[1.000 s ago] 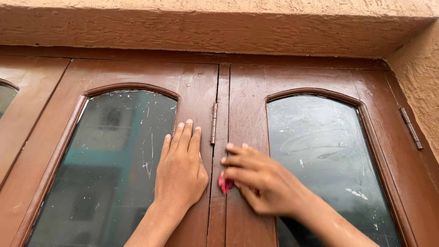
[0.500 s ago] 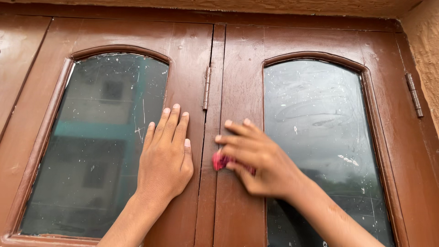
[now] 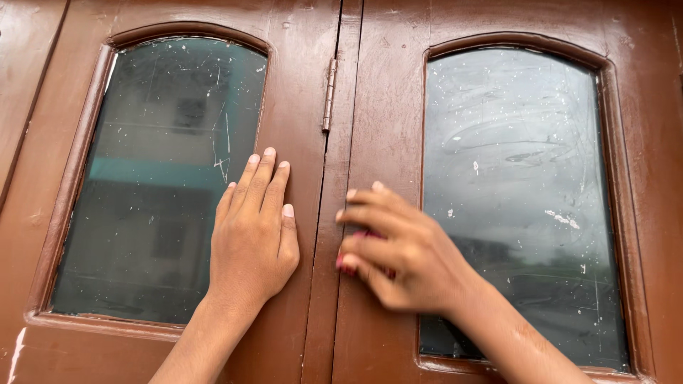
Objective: The person wipes the surface of a brown double door with a pink cloth, moving from the lower panels to the upper glass panes and back down. A pink bucket is visible nearby on the floor.
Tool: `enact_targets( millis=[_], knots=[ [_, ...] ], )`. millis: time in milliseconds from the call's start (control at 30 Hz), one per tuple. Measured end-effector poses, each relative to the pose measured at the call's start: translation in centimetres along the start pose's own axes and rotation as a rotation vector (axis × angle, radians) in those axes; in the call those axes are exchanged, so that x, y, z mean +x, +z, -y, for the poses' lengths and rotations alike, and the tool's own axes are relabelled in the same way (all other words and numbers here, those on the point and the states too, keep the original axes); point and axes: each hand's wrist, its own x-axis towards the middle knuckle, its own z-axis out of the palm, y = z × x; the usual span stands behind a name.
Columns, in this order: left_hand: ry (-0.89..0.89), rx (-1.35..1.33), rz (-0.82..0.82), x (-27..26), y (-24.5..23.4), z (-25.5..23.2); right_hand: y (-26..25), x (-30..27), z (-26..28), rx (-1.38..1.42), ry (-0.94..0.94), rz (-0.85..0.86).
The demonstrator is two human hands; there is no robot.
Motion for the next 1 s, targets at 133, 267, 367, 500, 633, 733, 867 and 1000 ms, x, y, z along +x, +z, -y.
enact_targets(
  millis=[133, 267, 367, 500, 633, 733, 867, 1000],
  knots=[
    [-0.016, -0.008, -0.009, -0.6, 0.0, -0.2, 1.4, -0.5, 1.2, -0.088, 0.210, -0.066],
    [-0.040, -0.016, -0.006, -1.3, -0.5, -0.2, 1.7, -2.1, 6.7, 0.015, 0.147, 0.085],
    [-0.025, 0.031, -0.010, -1.7, -0.6, -0.3, 0.6, -2.3, 6.5, 0.131, 0.086, 0.201],
    [0.004, 0.076, -0.025, -1.8, -0.6, -0.5, -0.6, -1.7, 3.6, -0.039, 0.157, 0.077],
    [0.013, 0.103, -0.008, -2.8, -0.8, -1.1, 0.6, -2.9, 6.3, -0.077, 0.294, 0.005],
    [-0.007, 0.057, 0.026, -4.0, -1.2, -2.2, 1.2, -4.6, 9.7, -0.049, 0.294, 0.082],
    [-0.111, -0.060, 0.104, -6.3, -2.3, -4.6, 0.3, -6.8, 12.3, -0.057, 0.309, 0.132],
    [-0.237, -0.193, 0.194, -9.0, -3.3, -8.2, -1.8, -11.3, 13.7, -0.262, 0.401, 0.115]
  ],
)
